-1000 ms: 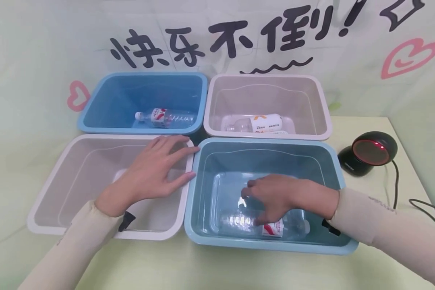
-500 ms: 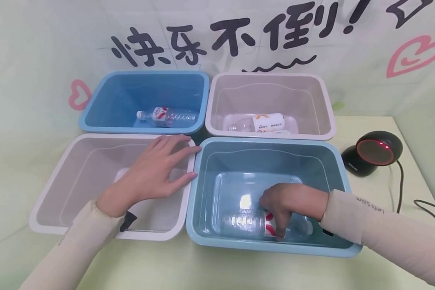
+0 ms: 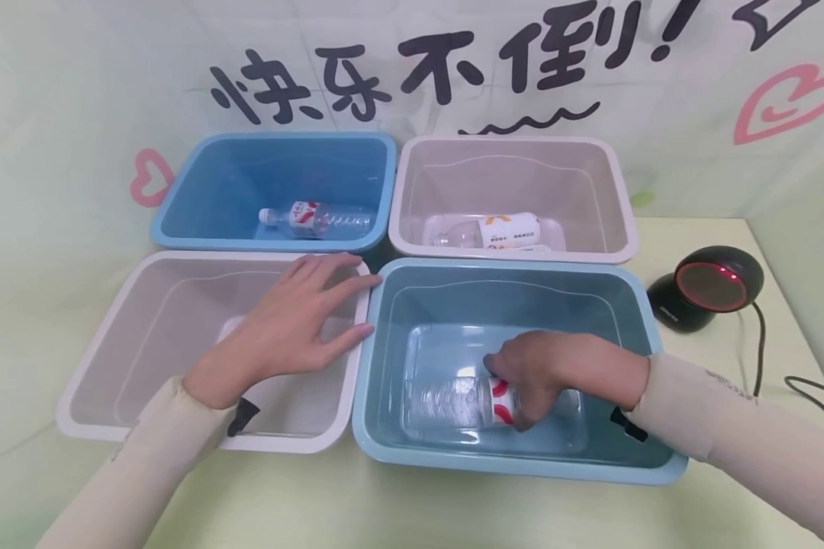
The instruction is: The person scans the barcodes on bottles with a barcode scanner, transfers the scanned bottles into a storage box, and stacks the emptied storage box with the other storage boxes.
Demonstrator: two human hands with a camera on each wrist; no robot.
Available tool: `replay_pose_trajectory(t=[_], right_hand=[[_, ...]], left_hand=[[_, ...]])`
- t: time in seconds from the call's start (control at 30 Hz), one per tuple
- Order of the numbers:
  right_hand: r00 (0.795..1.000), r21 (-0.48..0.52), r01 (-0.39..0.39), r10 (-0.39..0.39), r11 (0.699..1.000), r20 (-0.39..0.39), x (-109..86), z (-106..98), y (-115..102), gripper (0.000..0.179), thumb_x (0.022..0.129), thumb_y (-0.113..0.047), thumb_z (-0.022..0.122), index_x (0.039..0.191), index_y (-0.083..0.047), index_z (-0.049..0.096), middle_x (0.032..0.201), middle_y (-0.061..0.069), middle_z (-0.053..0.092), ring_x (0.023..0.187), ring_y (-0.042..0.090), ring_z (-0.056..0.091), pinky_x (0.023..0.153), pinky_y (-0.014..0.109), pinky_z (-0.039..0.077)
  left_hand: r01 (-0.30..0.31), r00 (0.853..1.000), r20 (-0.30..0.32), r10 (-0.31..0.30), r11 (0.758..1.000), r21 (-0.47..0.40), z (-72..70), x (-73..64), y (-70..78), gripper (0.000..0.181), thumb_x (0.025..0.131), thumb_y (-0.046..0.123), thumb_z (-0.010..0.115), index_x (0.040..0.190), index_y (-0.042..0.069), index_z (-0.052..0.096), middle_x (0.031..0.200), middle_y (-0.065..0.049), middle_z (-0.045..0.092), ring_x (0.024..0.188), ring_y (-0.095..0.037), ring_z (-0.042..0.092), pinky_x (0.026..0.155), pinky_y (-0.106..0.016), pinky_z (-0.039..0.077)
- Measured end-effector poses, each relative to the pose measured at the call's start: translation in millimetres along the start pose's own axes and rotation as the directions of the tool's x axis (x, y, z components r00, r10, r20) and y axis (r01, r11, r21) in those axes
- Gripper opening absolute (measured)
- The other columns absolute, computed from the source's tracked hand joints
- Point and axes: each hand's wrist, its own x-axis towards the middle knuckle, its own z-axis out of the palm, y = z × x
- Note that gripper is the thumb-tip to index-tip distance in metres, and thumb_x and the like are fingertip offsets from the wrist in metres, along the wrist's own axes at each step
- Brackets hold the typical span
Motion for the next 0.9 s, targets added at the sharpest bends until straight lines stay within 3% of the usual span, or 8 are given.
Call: replay_pose_trajectory(t=[0.23,0.47,0.7,0.9], right_hand=[[0.996,0.023,0.062,-0.061,0.998,-0.061,-13.3,-9,4,0.070,0.073,-0.042,0.093,0.131,-0.019,0.063,0.103,-0.002,0.066,0.093,0.017,0.062,0.076,0.036,0.061],[0.967,-0.027,0.115,-0.119,0.993,-0.227,-33.5,-20,10,0.072,0.076,-0.053,0.090,0.138,-0.025,0.064,0.116,0.001,0.069,0.097,0.016,0.065,0.075,0.034,0.061],[0.892,-0.057,0.167,-0.176,0.984,-0.417,-58.4,-26,14,0.063,0.076,-0.060,0.089,0.127,-0.028,0.068,0.108,-0.006,0.073,0.086,0.008,0.066,0.071,0.028,0.057],[0.792,-0.115,0.189,-0.220,0.975,-0.570,-79.4,-28,25,0.059,0.075,-0.066,0.087,0.122,-0.034,0.074,0.110,-0.011,0.070,0.090,0.006,0.065,0.078,0.033,0.058]], left_hand=[[0.007,1.000,0.000,-0.007,1.000,0.005,-2.1,-0.5,0.1,0.065,0.094,0.057,0.068,0.152,0.028,0.058,0.155,-0.010,0.052,0.146,-0.032,0.046,0.124,-0.060,0.035],[0.003,1.000,-0.003,-0.003,1.000,0.010,-2.1,-2.0,0.2,0.065,0.094,0.056,0.068,0.152,0.027,0.058,0.154,-0.011,0.053,0.145,-0.033,0.047,0.124,-0.061,0.036],[0.010,1.000,0.005,-0.010,1.000,0.011,-1.4,-1.9,0.1,0.065,0.095,0.057,0.067,0.152,0.028,0.058,0.155,-0.010,0.052,0.147,-0.032,0.046,0.126,-0.061,0.034],[0.007,1.000,0.002,-0.007,1.000,0.012,-1.7,-0.5,0.6,0.065,0.095,0.057,0.067,0.152,0.027,0.058,0.155,-0.010,0.052,0.147,-0.032,0.046,0.126,-0.060,0.033]])
